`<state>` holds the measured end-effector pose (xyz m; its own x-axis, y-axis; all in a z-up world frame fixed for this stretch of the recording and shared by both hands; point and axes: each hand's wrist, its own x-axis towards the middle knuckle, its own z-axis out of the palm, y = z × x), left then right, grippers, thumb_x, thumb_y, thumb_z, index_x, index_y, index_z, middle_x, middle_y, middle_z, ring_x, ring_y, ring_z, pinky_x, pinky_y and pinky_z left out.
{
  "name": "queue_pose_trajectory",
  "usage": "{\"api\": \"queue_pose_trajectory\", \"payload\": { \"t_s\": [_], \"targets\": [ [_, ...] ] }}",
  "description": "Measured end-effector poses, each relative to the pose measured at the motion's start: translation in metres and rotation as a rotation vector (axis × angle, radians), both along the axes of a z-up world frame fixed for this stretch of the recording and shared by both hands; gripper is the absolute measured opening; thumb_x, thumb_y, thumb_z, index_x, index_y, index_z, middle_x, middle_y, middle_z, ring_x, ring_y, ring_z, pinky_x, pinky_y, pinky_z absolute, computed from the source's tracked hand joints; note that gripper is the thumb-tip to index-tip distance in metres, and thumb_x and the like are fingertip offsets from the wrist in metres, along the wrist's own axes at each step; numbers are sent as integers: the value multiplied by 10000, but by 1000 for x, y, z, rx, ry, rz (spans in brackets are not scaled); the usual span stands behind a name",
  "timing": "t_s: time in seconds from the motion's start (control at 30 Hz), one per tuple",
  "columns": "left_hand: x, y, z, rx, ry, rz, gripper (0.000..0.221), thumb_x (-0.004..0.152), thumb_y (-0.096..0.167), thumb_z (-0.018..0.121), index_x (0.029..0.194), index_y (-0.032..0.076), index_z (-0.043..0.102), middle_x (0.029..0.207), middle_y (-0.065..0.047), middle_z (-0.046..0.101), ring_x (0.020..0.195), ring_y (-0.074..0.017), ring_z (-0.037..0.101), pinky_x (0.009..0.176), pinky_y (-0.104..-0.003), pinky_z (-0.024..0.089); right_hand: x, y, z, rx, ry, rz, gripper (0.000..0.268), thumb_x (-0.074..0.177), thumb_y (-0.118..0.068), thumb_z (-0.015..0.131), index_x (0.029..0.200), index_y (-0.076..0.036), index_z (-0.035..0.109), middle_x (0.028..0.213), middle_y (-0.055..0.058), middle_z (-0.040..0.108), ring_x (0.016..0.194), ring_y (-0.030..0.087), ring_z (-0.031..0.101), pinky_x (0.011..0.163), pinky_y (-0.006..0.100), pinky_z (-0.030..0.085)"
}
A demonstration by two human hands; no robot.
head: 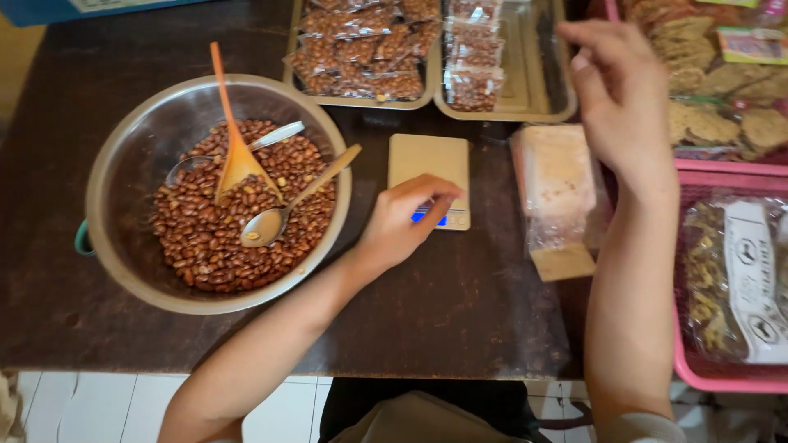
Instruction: Packaging roasted peanuts into small plastic bags using a spoon and a digital scale for portion control.
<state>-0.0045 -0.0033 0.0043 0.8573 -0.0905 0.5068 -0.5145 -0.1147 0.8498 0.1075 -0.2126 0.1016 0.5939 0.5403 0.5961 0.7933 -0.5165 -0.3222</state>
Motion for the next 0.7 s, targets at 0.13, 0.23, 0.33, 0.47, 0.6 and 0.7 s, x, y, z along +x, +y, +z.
{"api": "queue_pose_trajectory", "payload": {
  "t_s": [0.13,0.23,0.33,0.47,0.6,0.7],
  "targets": [
    [-10,-14,4,353,-405,-75,122,897,30,529,969,93,606,992,-34,616,881,-210,608,800,-321,468,-40,-13,37,65,-64,-78,204,1044,79,481,1204,120,602,1151,235,577,1047,320,532,832,374,404],
    [-18,-39,7,558,-581,-82,142,841,56,605,952,145,616,1077,-23,579,939,-214,571,784,-345,417,-57,-22,49,96,-39,-168,181,1068,53,493,1196,98,613,1128,184,610,985,256,567,746,323,445],
    [-26,-64,8,759,-700,-37,149,799,160,671,940,133,633,1148,-50,541,1060,-208,522,862,-398,385,-62,-24,51,111,-18,-177,185,1060,13,502,1191,96,603,1112,183,630,940,236,588,744,316,462],
    [-22,-88,-4,901,-882,84,133,931,148,586,918,45,670,1320,-111,419,1204,-218,435,919,-434,437,-66,-18,48,111,11,-244,178,976,-40,565,1120,32,640,1062,161,657,821,196,600,630,287,466],
    [-10,-97,-15,791,-844,65,137,921,106,539,1011,27,606,1218,-38,519,1132,-168,498,911,-412,418,-83,-15,28,121,-30,-217,164,947,21,569,1093,62,631,950,175,673,752,198,596,577,253,459],
    [1,-94,-15,651,-743,75,29,884,133,622,895,123,597,1073,-54,544,1029,-240,541,870,-494,410,-102,-20,9,85,108,-337,220,931,-115,529,1079,-3,648,967,105,677,539,112,472,495,249,378]
  ]
}}
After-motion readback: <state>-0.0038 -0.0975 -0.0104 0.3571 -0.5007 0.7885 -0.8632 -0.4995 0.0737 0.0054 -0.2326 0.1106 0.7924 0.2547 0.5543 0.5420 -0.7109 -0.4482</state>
